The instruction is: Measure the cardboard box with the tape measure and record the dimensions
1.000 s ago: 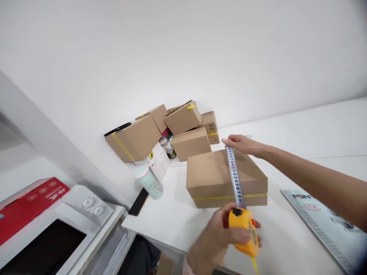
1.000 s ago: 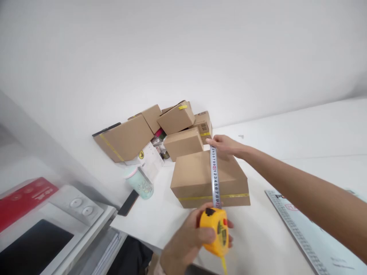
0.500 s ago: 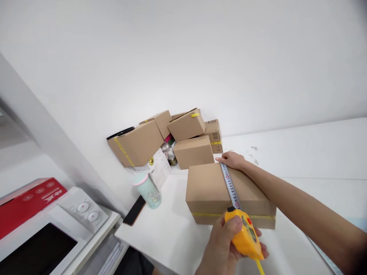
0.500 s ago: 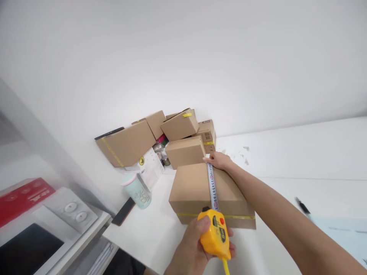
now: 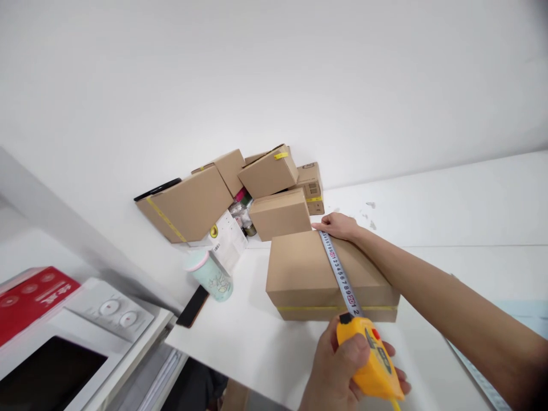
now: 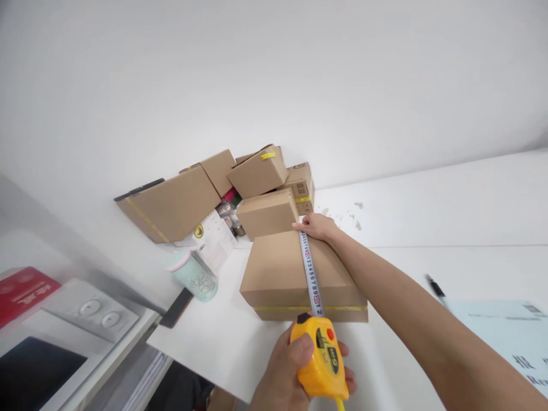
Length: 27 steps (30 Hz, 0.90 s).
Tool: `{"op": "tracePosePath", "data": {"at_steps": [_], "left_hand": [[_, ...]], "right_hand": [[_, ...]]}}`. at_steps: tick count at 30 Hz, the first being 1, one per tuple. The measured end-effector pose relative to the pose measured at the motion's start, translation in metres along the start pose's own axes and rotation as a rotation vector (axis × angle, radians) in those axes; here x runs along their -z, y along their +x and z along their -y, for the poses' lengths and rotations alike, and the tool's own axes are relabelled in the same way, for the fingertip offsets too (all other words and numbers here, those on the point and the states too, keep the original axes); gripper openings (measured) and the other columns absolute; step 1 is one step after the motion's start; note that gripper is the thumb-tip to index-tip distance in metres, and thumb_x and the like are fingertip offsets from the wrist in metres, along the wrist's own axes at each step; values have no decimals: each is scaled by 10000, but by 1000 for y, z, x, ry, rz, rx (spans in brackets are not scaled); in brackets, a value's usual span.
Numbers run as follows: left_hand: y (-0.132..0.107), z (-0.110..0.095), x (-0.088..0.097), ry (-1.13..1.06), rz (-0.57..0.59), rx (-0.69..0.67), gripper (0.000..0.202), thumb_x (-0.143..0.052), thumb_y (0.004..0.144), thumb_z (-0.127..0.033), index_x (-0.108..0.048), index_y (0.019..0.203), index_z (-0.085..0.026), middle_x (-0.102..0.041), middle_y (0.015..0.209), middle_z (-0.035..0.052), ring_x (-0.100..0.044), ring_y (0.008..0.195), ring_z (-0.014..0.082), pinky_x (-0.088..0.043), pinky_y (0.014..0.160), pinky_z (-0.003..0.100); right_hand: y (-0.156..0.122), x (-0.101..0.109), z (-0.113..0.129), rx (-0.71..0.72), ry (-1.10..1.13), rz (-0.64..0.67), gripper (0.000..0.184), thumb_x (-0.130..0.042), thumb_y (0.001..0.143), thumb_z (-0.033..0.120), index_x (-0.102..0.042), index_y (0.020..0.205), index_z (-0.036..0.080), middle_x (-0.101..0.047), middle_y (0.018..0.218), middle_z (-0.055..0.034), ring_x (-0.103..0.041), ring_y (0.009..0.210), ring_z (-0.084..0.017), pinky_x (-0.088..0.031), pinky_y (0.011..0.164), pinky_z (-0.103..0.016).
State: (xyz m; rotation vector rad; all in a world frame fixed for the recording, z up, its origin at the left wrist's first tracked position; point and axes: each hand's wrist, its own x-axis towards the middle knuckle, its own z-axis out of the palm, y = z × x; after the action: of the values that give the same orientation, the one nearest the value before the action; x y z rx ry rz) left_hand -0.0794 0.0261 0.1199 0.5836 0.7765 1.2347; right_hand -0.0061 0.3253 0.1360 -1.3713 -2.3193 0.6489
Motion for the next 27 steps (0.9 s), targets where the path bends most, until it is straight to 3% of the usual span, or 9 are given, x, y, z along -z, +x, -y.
{"op": "tracePosePath", "data": {"at_steps": [9,19,22,24,27], "left_hand": [[-3,-5,13,6,-13,7,542,-863,713,-541,-660,1019,-142,-708,964,128,-714,753,241,-546,771,407],[-1,-11,13,49,6,12,526,-842,740,-537,-653,1042,-150,-704,961,114,-708,753,246,-532,773,411],[-5,-12,23,60,-6,-17,525,-816,758,-548,-670,1055,-141,-711,965,132,-713,761,257,-537,769,413],[-12,-15,36,63,-31,-68,548,-807,764,-560,-668,1111,-160,-719,990,139,-719,784,268,-541,785,425],[-27,-26,63,131,-105,-247,723,-877,657,-584,-642,1219,-193,-724,999,133,-716,763,272,-553,766,428]], "right_hand": [[1,0,2,-8,-6,-10,510,-481,888,668,-481,634,225,-664,770,-48,-615,755,-223,-365,639,-313],[2,-3,1,-3,102,-56,519,-589,834,655,-477,567,224,-609,658,-42,-586,687,-223,-370,643,-327],[-5,1,5,8,210,-154,536,-514,864,704,-503,627,224,-629,686,-37,-593,706,-216,-401,646,-320],[-14,9,3,3,279,-264,545,-398,918,711,-552,736,221,-684,805,-51,-617,787,-221,-439,689,-319],[-37,24,-12,-40,449,-482,511,-367,955,654,-595,858,207,-729,1011,-101,-653,941,-242,-492,800,-341]]}}
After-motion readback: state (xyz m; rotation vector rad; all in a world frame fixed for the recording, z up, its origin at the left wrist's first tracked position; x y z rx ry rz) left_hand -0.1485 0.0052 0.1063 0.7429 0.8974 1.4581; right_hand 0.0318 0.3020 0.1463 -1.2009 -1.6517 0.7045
